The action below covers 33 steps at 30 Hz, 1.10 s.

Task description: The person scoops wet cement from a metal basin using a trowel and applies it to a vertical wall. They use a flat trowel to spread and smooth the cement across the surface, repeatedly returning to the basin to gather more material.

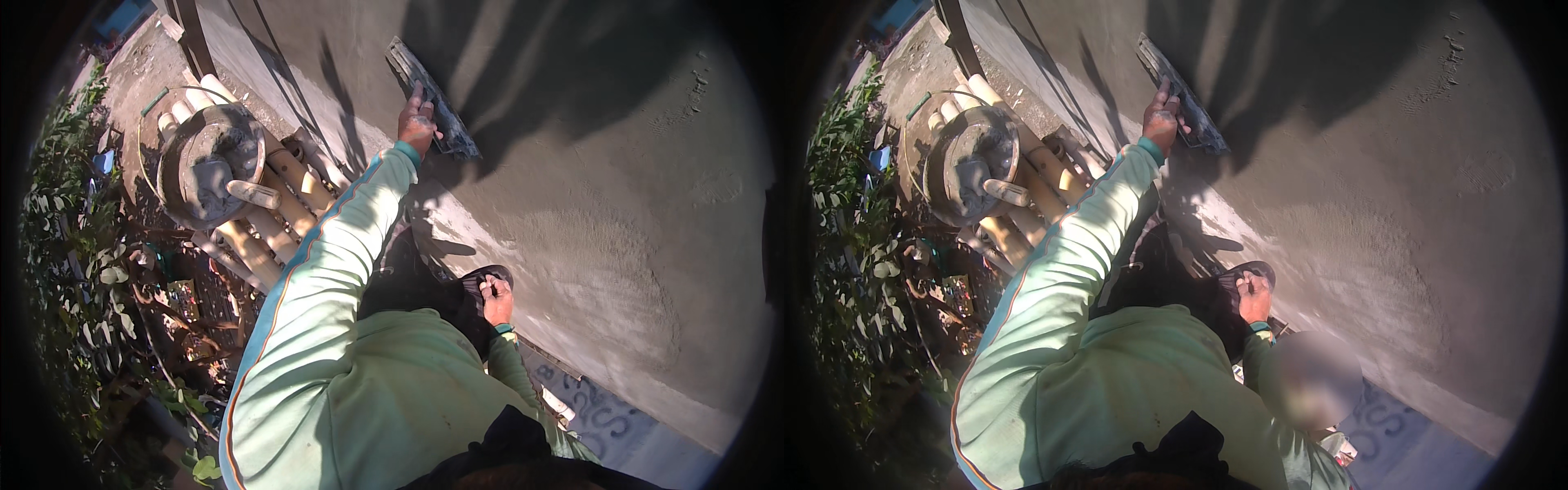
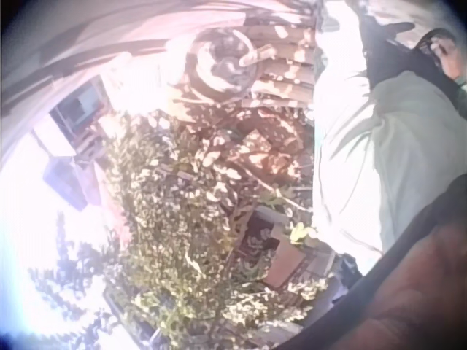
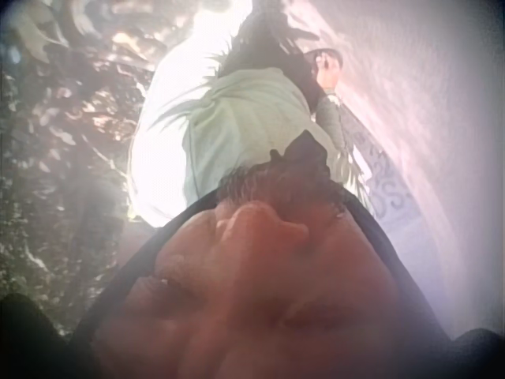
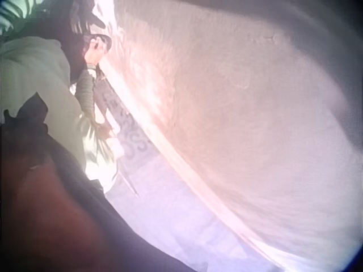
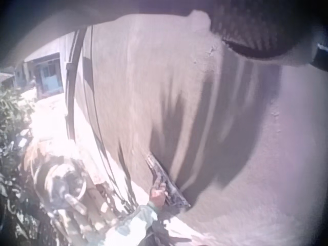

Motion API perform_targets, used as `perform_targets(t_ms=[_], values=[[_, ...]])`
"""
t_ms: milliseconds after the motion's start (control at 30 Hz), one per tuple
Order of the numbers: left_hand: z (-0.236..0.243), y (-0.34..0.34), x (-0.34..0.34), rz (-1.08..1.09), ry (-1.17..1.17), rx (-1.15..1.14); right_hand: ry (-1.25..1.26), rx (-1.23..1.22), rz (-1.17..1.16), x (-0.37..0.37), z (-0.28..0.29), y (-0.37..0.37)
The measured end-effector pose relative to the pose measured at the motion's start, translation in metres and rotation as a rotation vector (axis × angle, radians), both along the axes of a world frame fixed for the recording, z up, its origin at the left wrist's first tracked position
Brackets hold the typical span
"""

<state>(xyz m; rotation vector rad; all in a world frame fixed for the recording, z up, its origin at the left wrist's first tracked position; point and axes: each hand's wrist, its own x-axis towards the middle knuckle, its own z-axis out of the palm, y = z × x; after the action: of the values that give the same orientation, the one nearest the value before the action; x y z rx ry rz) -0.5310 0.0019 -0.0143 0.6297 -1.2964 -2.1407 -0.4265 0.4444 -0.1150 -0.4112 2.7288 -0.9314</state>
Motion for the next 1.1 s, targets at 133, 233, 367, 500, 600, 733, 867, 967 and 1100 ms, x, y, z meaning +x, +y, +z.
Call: perform_targets(t_ms=[133, 233, 367, 500, 600, 733, 867, 967, 1100], values=[[-0.056, 0.062, 0.009, -0.045, 0.033, 0.091, -0.022, 0.017, -0.006, -0.002, 0.007, -0.008], [-0.055, 0.041, 0.011, -0.005, 0.055, 0.157, -0.046, 0.011, -0.037, -0.003, 0.011, -0.007], [-0.034, -0.005, -0.009, 0.017, 0.023, 0.134, -0.019, -0.032, -0.034, 0.001, 0.006, 0.0], [-0.085, 0.051, 0.0, -0.037, -0.012, 0.339, -0.01, -0.006, 0.0, 0.001, -0.002, -0.003], [-0.109, 0.054, 0.014, 0.021, 0.064, 0.256, -0.019, -0.043, 0.0, -0.005, -0.01, -0.001], [-0.077, -0.022, 0.001, 0.011, 0.001, 0.22, -0.052, -0.005, -0.037, 0.001, 0.004, 0.006], [-0.087, -0.003, -0.014, -0.052, -0.076, 0.278, -0.003, -0.014, -0.025, -0.002, -0.003, -0.001], [-0.14, 0.061, 0.005, -0.055, 0.007, 0.391, -0.037, -0.009, -0.011, 0.002, -0.002, -0.007], [-0.127, 0.041, 0.008, -0.016, 0.023, 0.194, -0.037, -0.02, -0.024, 0.0, 0.004, 0.001]])
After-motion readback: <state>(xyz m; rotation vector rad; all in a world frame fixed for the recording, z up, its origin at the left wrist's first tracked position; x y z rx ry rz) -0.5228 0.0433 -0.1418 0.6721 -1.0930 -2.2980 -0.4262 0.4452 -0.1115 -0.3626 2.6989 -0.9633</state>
